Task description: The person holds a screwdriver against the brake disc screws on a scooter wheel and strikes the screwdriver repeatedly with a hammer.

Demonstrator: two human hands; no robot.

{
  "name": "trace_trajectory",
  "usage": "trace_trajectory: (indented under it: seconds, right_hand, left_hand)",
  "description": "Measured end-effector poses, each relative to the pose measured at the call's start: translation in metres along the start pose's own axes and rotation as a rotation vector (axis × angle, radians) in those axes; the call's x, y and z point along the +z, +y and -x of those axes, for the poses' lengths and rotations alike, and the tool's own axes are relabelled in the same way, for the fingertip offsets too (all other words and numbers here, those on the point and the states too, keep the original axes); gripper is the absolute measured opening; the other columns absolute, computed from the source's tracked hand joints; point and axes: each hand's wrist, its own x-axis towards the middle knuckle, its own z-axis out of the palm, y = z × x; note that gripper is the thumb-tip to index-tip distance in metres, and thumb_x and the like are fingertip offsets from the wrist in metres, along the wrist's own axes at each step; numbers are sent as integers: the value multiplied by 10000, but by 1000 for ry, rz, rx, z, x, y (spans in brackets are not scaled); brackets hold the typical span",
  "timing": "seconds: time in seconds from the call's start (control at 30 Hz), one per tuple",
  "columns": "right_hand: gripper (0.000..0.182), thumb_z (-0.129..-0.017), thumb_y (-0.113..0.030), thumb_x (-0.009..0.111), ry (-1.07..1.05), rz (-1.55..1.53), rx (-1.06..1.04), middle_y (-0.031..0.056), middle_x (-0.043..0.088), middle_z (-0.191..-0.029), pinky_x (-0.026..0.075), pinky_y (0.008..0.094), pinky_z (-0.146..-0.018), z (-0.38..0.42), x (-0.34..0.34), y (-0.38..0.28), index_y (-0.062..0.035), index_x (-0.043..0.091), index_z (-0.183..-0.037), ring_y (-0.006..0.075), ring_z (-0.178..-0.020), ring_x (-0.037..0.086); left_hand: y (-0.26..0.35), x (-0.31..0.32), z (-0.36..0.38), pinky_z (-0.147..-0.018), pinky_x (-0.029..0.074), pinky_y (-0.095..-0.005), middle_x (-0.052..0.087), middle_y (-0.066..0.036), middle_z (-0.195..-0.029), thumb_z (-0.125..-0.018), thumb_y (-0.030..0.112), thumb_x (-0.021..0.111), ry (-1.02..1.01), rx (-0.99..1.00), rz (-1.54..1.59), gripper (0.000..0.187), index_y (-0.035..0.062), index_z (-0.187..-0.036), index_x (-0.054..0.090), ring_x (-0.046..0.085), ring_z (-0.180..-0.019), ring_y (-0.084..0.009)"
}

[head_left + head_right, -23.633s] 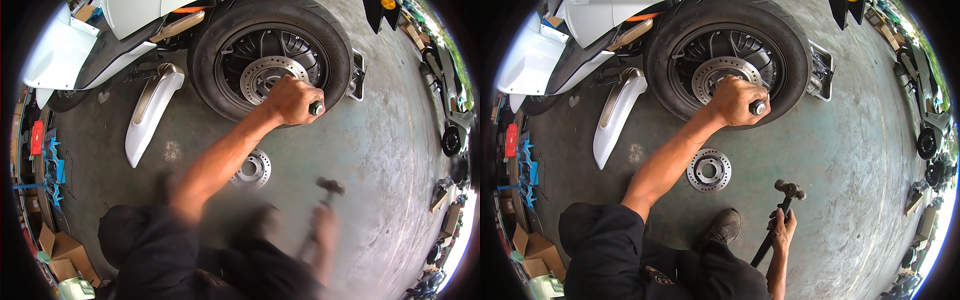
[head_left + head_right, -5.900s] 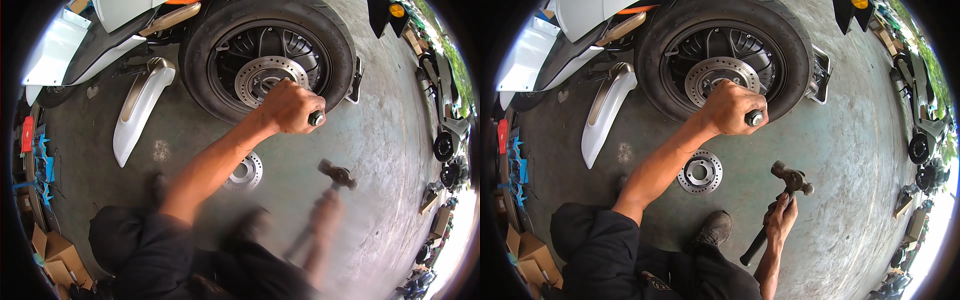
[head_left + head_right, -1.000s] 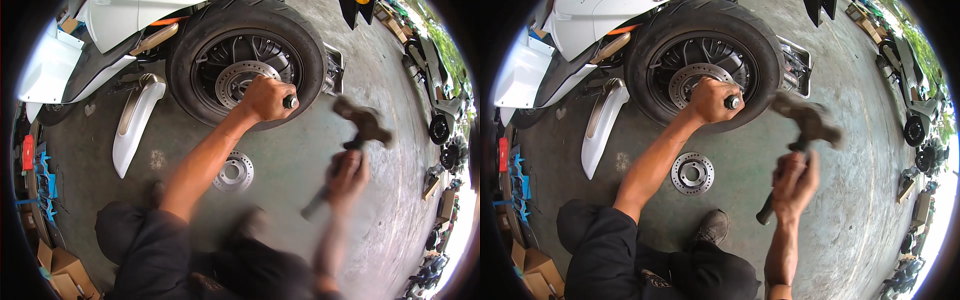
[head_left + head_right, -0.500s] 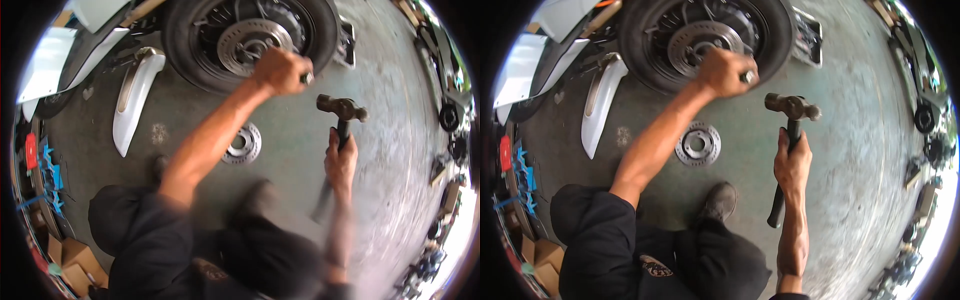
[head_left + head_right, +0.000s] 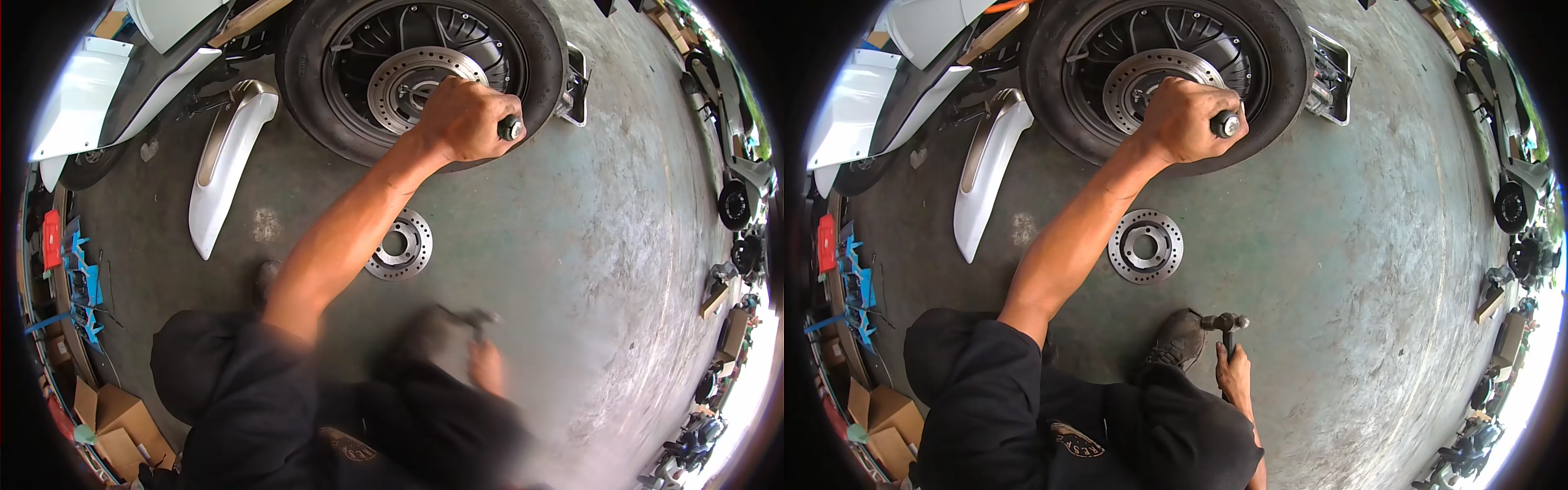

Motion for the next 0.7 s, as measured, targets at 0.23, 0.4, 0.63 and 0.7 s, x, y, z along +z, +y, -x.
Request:
trace_trajectory:
  seconds: [0.23,0.4,0.63,0.7]
  right_hand:
    - [431,-964,-386,572,84,-163,7,199,580,-650,453,461,-615,-8,-18,-7,35,515,-889,348,-603,585]
    - [424,-977,-407,571,123,-196,-15,62,503,-579,412,344,-445,-12,-51,-55,-17,475,-838,162,-460,508]
    - [411,-1011,-454,461,106,-686,-303,10,425,-596,325,254,-389,-15,-88,-121,-47,485,-958,93,-426,389]
    - [430,-1017,-478,429,96,-804,-325,8,412,-606,307,236,-381,-11,-96,-139,-53,487,-996,81,-418,357]
  left_hand:
    - [1,-3,0,-497,493,-343,633,-65,-606,-722,137,703,-1,11,21,133,85,-635,616,634,-543,-252]
    - [-2,-3,-2,-493,490,-342,630,-63,-600,-729,143,696,-5,4,28,134,86,-635,619,635,-543,-253]
    - [-3,-2,-5,-499,498,-345,630,-75,-599,-728,153,693,-20,25,8,131,85,-640,623,636,-542,-257]
    - [-4,-3,-5,-506,502,-344,638,-72,-606,-729,161,698,-80,11,-17,137,86,-642,624,651,-560,-254]
